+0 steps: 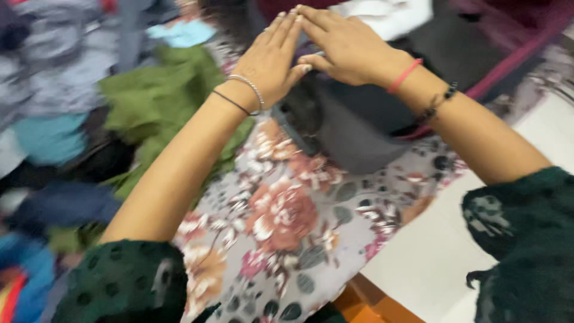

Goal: The person folds a pair of grey pants and a teal t-shirt by hand on a floral-patterned surface and then places the pants into a suitcase.

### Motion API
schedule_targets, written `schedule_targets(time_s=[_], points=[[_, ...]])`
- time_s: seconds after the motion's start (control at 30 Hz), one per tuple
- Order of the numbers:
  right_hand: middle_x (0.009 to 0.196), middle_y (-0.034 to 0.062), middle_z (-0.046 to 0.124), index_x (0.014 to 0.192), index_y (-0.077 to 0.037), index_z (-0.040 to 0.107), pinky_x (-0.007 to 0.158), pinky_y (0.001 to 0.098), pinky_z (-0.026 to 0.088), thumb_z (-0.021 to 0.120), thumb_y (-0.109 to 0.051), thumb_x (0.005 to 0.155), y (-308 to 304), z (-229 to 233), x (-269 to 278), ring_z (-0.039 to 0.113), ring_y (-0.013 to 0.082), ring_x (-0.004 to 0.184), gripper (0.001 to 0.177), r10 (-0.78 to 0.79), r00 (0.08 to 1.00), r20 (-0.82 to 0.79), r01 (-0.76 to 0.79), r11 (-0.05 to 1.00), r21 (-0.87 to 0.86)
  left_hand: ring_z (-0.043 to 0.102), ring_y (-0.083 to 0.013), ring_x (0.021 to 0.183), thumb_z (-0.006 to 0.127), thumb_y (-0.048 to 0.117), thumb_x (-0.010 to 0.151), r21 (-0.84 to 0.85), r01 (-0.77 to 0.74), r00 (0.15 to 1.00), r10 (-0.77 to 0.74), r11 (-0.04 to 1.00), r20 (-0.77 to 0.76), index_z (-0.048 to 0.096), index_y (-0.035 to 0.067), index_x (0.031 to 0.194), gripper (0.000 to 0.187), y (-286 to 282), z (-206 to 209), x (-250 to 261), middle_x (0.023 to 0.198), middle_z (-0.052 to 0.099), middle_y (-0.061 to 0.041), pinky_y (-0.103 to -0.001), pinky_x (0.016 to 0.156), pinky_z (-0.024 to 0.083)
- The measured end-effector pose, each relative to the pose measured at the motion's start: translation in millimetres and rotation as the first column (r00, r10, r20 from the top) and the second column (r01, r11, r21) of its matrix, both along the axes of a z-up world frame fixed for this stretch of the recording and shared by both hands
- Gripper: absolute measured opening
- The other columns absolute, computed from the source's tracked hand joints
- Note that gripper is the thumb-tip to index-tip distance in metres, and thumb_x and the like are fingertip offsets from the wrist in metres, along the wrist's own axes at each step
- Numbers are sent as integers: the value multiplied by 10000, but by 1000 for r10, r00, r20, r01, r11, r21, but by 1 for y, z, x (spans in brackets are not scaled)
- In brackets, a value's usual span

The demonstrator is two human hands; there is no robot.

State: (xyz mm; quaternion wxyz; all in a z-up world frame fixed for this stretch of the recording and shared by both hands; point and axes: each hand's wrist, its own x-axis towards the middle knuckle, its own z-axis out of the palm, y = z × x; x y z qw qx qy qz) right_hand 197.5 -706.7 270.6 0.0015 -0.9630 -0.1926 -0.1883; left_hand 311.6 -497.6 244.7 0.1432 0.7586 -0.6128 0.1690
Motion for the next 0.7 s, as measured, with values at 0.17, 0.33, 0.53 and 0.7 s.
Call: schedule_targets(time_s=[0.17,0.33,0.53,0.7], points=[[1619,234,412,1521,78,435,1011,504,471,621,-417,1051,105,5,15,469,405,1415,707,164,983,84,-161,986,-46,271,-424,1526,642,380,1032,28,-167,985,166,986,41,254,-90,1580,820,116,7,-17,1645,273,-268,-500,1230,246],[1599,241,420,1477,83,445,1004,498,468,624,-424,1025,202,-16,41,476,406,1389,703,301,951,77,-298,954,-46,248,-396,1528,659,418,1002,81,-341,936,329,937,125,252,-59,1591,860,226,-2,-24,1665,260,-209,-520,1225,244],[1590,218,408,1460,49,450,998,512,463,624,-441,994,315,-58,71,471,398,1367,698,412,911,20,-411,911,-38,232,-365,1530,689,426,932,128,-521,851,504,844,147,260,-32,1582,904,339,-45,-40,1663,256,-183,-540,1212,242],[1595,241,379,1480,67,424,1047,499,447,633,-425,997,385,-98,107,436,420,1396,720,490,871,-35,-483,867,122,234,-351,1529,708,407,894,119,-616,786,599,778,151,253,-24,1589,935,399,-79,-30,1659,252,-176,-537,1212,246]])
